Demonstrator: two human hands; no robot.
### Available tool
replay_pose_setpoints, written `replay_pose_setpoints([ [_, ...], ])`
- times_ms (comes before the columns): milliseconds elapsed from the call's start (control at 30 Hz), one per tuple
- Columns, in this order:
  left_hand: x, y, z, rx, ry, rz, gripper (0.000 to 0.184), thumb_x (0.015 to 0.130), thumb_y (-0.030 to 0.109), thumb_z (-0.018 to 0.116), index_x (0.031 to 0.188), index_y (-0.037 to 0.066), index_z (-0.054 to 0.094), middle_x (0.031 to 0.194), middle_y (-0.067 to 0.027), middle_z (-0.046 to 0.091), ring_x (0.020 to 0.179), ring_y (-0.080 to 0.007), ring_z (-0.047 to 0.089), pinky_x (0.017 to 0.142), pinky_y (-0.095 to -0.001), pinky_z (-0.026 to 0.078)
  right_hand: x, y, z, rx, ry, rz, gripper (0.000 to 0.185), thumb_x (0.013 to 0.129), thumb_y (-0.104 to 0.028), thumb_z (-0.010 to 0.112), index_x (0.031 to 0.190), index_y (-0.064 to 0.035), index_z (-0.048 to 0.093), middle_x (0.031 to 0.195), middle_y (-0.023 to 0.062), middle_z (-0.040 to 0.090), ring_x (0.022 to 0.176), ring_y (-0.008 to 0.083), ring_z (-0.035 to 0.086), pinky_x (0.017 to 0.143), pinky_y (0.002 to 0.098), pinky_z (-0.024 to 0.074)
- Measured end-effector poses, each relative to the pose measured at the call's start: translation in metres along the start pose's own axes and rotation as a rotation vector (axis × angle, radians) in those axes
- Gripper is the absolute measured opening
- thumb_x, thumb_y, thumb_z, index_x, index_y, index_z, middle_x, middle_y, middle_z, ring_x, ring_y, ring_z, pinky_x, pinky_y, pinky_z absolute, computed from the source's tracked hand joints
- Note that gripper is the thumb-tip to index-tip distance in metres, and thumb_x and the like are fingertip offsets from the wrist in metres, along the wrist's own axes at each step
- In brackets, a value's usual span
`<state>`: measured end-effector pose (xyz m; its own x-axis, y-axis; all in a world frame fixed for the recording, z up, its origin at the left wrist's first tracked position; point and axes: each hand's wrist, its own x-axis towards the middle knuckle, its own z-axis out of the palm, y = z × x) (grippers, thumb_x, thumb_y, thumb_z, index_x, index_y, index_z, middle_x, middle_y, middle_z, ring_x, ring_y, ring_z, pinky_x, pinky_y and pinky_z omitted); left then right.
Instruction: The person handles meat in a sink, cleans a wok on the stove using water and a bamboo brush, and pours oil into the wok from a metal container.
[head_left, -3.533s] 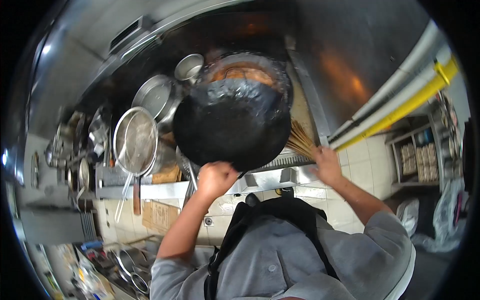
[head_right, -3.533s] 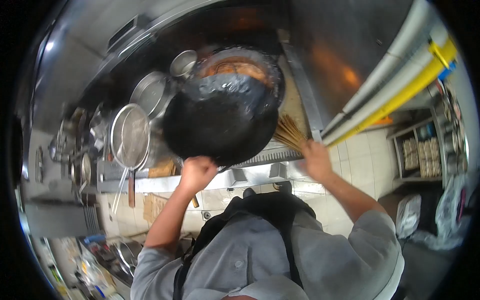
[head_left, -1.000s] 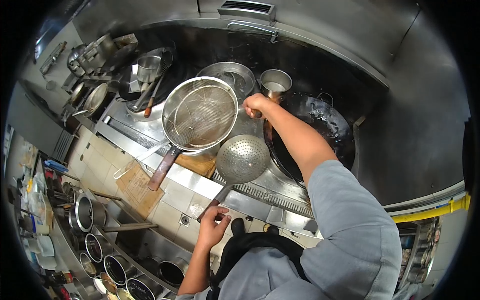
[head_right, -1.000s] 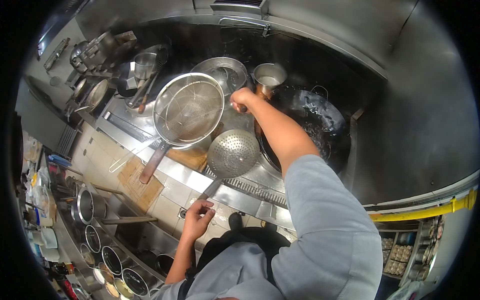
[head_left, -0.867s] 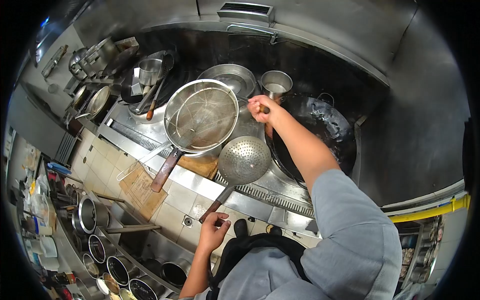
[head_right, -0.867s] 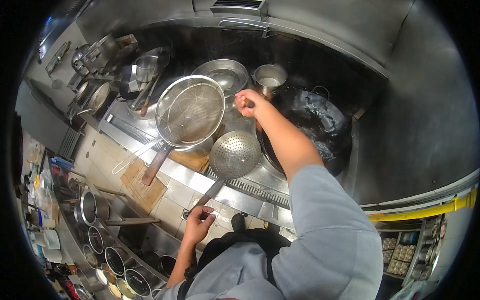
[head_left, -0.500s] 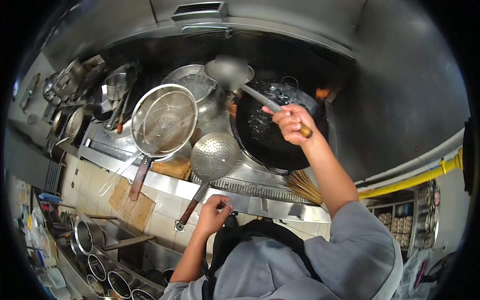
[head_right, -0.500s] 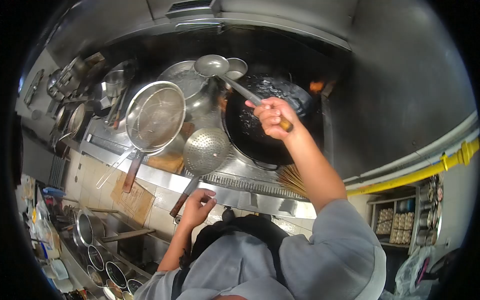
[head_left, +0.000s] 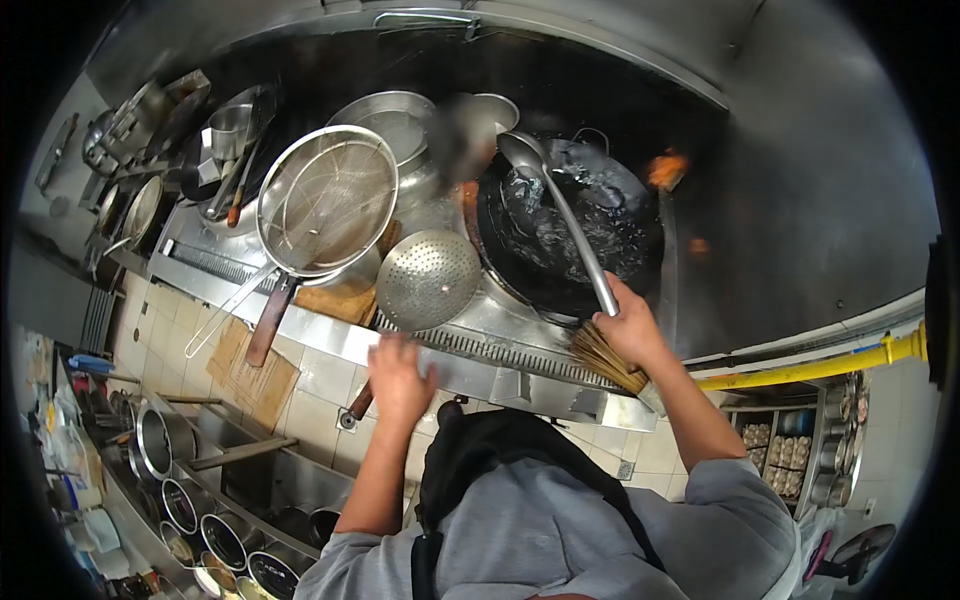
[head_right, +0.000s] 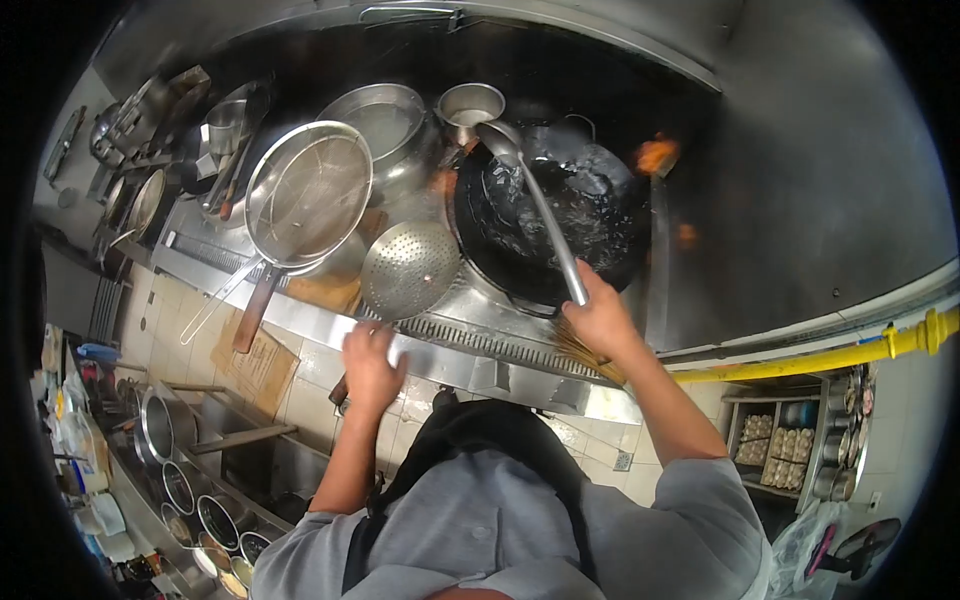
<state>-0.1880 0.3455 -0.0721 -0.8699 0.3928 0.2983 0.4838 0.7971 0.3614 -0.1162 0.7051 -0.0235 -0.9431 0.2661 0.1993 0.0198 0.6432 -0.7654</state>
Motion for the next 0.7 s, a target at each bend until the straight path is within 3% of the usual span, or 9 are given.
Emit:
replay_pose_setpoints([
  [33,-0.002,-0.019,-0.002,0.179,-0.013,-0.051,0.04,0.074,0.019,0.075,0.108,0.002,0.062,0.11,-0.018,0.062,0.112,-0.0349,0.055,0.099,-0.0469,0.04,-0.008,0.013,0.021,-0.016,0.073,-0.104,0.06,0.085,0.002,0.06,0.142,-0.0073,0.043,0.074,0.004,0.055,0.047,0.0096,0.05,0.039,0.0286,0.0412],
  [133,-0.012,-0.091,0.01,-0.03,-0.591,-0.508,0.048,0.081,0.028,0.069,0.116,-0.003,0.057,0.106,-0.0246,0.066,0.102,-0.0382,0.062,0.091,-0.0479,0.048,-0.002,-0.051,0.063,0.823,-0.36,0.806,0.044,0.089,-0.005,0.063,0.131,-0.0122,0.051,0.068,0.0008,0.049,0.045,0.0085,0.046,0.036,0.0262,0.0375],
  [167,-0.01,-0.112,0.013,-0.144,-0.851,-0.555,0.046,0.087,0.031,0.06,0.115,-0.005,0.06,0.102,-0.0279,0.068,0.098,-0.0424,0.065,0.088,-0.0478,0.051,-0.004,-0.047,0.093,0.794,-0.364,0.817,0.037,0.09,-0.006,0.062,0.125,-0.0108,0.052,0.064,-0.0003,0.046,0.042,0.0083,0.042,0.035,0.0259,0.0346],
  [300,-0.011,-0.054,-0.044,-0.032,-0.665,-0.387,0.03,0.09,0.025,0.054,0.11,0.006,0.065,0.097,-0.0216,0.07,0.093,-0.041,0.065,0.081,-0.051,0.051,-0.042,-0.014,0.244,0.162,-0.118,0.329,0.024,0.086,-0.012,0.065,0.106,-0.0017,0.055,0.075,0.0158,0.059,0.063,0.0288,0.06,0.06,0.0459,0.0497],
  [333,-0.017,-0.06,-0.037,-0.027,-0.675,-0.375,0.03,0.09,0.025,0.054,0.11,0.006,0.065,0.097,-0.0216,0.07,0.093,-0.041,0.065,0.081,-0.051,0.051,-0.047,-0.038,0.263,0.148,-0.057,0.425,0.027,0.084,-0.015,0.067,0.101,0.0016,0.054,0.088,0.0251,0.063,0.084,0.0424,0.062,0.077,0.0505,0.0479],
  [433,-0.029,-0.062,-0.024,0.046,-0.637,-0.414,0.028,0.089,0.026,0.056,0.109,0.009,0.067,0.097,-0.02,0.07,0.092,-0.04,0.066,0.08,-0.0505,0.052,-0.055,-0.05,0.314,0.189,-0.181,0.507,0.036,0.088,-0.022,0.067,0.11,0.001,0.051,0.094,0.0283,0.062,0.091,0.0458,0.061,0.078,0.051,0.0481],
  [500,-0.031,-0.057,-0.022,0.021,-0.614,-0.425,0.029,0.088,0.027,0.058,0.109,0.009,0.068,0.097,-0.02,0.07,0.092,-0.0399,0.066,0.08,-0.0501,0.052,-0.059,-0.045,0.3,0.198,-0.278,0.522,0.039,0.089,-0.023,0.066,0.115,0.001,0.05,0.096,0.0276,0.062,0.093,0.0443,0.062,0.08,0.0503,0.0487],
  [600,-0.035,-0.064,-0.023,0.001,-0.607,-0.493,0.046,0.083,0.03,0.068,0.121,0.006,0.064,0.102,-0.0222,0.068,0.097,-0.0414,0.064,0.084,-0.0493,0.051,-0.088,-0.035,0.189,0.148,-0.386,-0.072,0.039,0.088,-0.026,0.066,0.118,-0.0033,0.057,0.114,0.0188,0.061,0.103,0.0391,0.061,0.087,0.0474,0.0499],
  [700,-0.024,-0.042,-0.028,0.07,-0.267,-0.32,0.063,0.077,0.02,0.075,0.131,-0.004,0.054,0.116,-0.0269,0.059,0.109,-0.0436,0.057,0.092,-0.0487,0.048,-0.13,0.049,0.049,-0.389,-0.031,0.023,0.056,0.082,-0.028,0.07,0.126,-0.0011,0.05,0.119,0.0229,0.059,0.109,0.039,0.059,0.092,0.0465,0.0477],
])
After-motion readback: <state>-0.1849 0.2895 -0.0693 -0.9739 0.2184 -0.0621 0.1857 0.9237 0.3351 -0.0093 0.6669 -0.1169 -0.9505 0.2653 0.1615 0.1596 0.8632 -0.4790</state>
